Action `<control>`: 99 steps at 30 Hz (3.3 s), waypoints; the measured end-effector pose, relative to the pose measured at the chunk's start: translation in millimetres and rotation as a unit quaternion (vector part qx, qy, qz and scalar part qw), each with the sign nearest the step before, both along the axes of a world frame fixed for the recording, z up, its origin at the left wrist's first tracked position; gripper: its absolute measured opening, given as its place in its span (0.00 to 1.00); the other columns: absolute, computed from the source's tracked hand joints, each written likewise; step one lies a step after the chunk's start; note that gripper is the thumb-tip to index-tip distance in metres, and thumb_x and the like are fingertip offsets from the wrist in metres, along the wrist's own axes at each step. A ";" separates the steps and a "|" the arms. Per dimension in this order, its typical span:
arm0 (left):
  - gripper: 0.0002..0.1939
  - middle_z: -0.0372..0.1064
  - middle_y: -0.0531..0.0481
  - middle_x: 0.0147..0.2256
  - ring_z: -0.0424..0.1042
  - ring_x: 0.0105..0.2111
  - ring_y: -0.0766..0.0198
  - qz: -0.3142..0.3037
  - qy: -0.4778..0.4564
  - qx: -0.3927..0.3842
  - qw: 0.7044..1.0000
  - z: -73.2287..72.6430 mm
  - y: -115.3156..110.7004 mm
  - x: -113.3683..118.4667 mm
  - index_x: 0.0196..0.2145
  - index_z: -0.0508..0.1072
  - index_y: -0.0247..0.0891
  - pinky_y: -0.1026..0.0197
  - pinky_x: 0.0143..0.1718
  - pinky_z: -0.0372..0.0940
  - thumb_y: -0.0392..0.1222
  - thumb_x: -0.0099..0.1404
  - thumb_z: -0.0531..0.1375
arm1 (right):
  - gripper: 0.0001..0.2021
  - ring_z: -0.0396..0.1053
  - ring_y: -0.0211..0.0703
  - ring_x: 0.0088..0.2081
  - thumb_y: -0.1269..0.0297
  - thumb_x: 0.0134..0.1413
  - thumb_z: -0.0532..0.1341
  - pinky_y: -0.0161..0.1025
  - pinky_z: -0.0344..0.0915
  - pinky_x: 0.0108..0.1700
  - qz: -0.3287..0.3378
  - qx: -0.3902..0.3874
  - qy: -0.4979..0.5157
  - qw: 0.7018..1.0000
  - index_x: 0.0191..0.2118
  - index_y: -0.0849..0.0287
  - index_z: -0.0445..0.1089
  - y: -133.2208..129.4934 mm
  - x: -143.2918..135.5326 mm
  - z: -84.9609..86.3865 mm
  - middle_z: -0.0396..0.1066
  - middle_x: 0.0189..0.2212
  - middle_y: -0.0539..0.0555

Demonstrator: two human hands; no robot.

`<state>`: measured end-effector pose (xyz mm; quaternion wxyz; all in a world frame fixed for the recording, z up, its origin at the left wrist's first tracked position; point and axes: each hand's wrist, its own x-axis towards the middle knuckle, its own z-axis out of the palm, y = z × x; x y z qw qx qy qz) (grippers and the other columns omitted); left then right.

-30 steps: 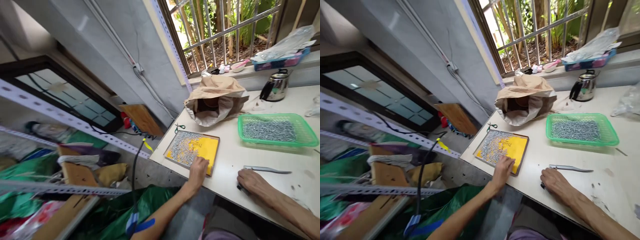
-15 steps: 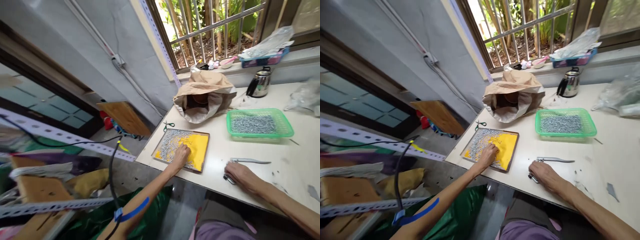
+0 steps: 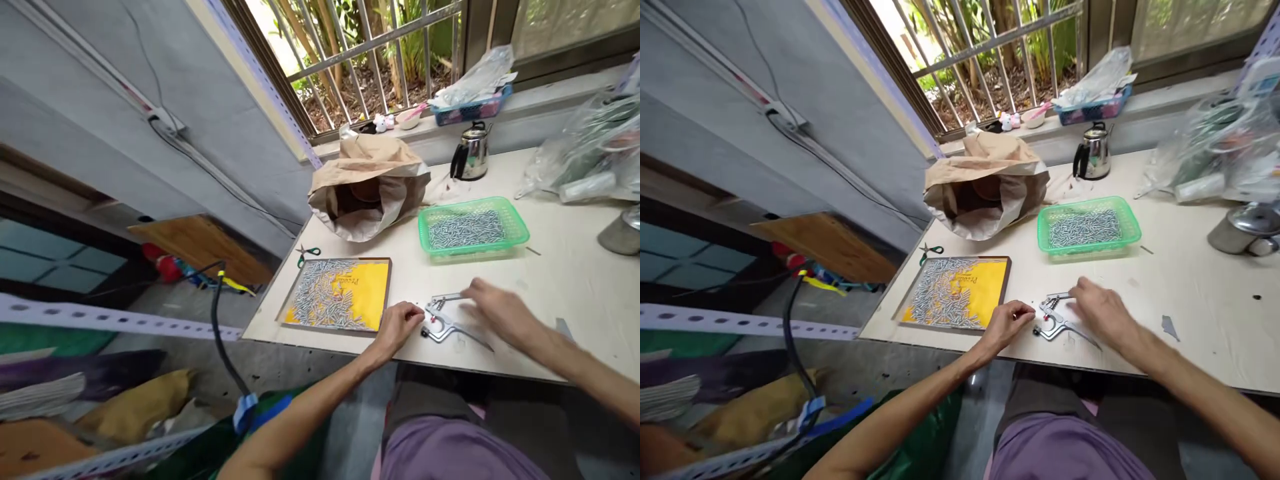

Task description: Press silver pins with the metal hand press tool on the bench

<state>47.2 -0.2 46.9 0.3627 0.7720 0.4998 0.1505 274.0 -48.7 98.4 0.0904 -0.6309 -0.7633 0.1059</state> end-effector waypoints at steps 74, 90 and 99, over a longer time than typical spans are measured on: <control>0.18 0.57 0.60 0.13 0.58 0.12 0.74 0.128 0.055 -0.401 0.906 1.8 -43.3 28.2 0.25 0.70 0.31 0.71 0.11 0.54 0.52 0.50 0.66 | 0.39 0.62 0.57 0.49 0.53 0.33 0.70 0.57 0.52 0.55 0.124 -0.073 -0.016 0.989 0.53 0.66 0.62 -2.0 25.4 -47.6 0.67 0.46 0.63; 0.16 0.68 0.46 0.44 0.67 0.42 0.57 -0.131 0.110 0.061 0.983 3.3 -42.8 40.1 0.45 0.69 0.39 0.56 0.43 0.65 0.44 0.59 0.61 | 0.18 0.62 0.50 0.42 0.63 0.47 0.65 0.43 0.56 0.42 0.105 -0.053 -0.066 0.991 0.43 0.65 0.65 -26.5 14.1 -48.7 0.66 0.40 0.60; 0.36 0.61 0.39 0.50 0.61 0.47 0.49 -0.315 0.184 0.135 0.921 -4.6 -22.7 79.9 0.58 0.54 0.33 0.49 0.47 0.61 0.45 0.57 0.64 | 0.34 0.62 0.55 0.45 0.61 0.36 0.72 0.46 0.61 0.44 0.037 -0.063 -0.026 0.997 0.51 0.66 0.62 -42.4 22.2 -48.3 0.66 0.44 0.62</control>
